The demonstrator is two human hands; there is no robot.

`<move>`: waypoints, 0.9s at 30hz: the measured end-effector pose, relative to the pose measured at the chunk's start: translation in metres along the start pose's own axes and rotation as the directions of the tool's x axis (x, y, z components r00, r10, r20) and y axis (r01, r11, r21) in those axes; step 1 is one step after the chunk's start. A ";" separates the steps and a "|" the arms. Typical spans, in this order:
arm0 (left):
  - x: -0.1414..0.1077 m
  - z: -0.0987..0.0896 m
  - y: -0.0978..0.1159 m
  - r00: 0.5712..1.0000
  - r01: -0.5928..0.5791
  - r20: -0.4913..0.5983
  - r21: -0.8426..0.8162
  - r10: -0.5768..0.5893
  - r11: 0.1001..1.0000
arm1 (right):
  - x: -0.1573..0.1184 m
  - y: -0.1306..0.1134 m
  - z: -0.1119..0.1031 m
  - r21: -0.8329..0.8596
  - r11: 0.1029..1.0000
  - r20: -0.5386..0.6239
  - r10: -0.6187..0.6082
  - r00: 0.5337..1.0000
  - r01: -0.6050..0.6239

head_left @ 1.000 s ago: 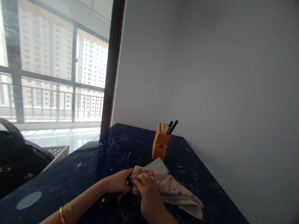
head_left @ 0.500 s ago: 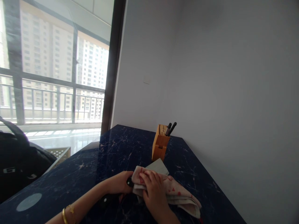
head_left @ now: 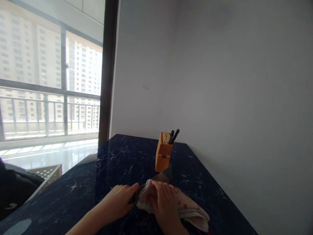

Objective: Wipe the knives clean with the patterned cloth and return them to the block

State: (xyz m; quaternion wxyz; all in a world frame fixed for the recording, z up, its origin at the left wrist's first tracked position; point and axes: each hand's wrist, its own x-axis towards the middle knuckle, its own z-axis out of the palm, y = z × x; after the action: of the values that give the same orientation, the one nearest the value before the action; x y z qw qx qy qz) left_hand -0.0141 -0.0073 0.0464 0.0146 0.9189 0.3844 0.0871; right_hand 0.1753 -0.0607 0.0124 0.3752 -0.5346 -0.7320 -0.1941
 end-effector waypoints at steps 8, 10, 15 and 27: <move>0.006 -0.009 0.005 0.993 -0.120 0.035 0.132 0.117 0.984 | -0.001 0.003 0.004 0.019 0.997 0.035 0.076 0.997 -0.076; 0.010 -0.011 0.004 0.989 -0.145 0.048 0.140 0.140 0.979 | 0.000 0.005 0.005 0.014 0.995 0.053 0.096 0.994 -0.097; 0.018 -0.018 0.003 0.984 -0.172 0.051 0.090 0.168 0.981 | 0.006 0.010 0.003 -0.015 0.990 0.095 0.140 0.986 -0.139; 0.009 -0.012 -0.021 0.999 0.031 0.015 -0.132 -0.029 0.991 | 0.010 0.024 -0.009 -0.034 0.979 0.088 0.203 0.975 -0.201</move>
State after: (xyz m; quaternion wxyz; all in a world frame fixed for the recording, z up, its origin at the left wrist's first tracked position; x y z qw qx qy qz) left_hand -0.0247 0.0133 0.0573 0.0795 0.9106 0.3915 0.1061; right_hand 0.1989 -0.0526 0.0230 0.3524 -0.6191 -0.6878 -0.1394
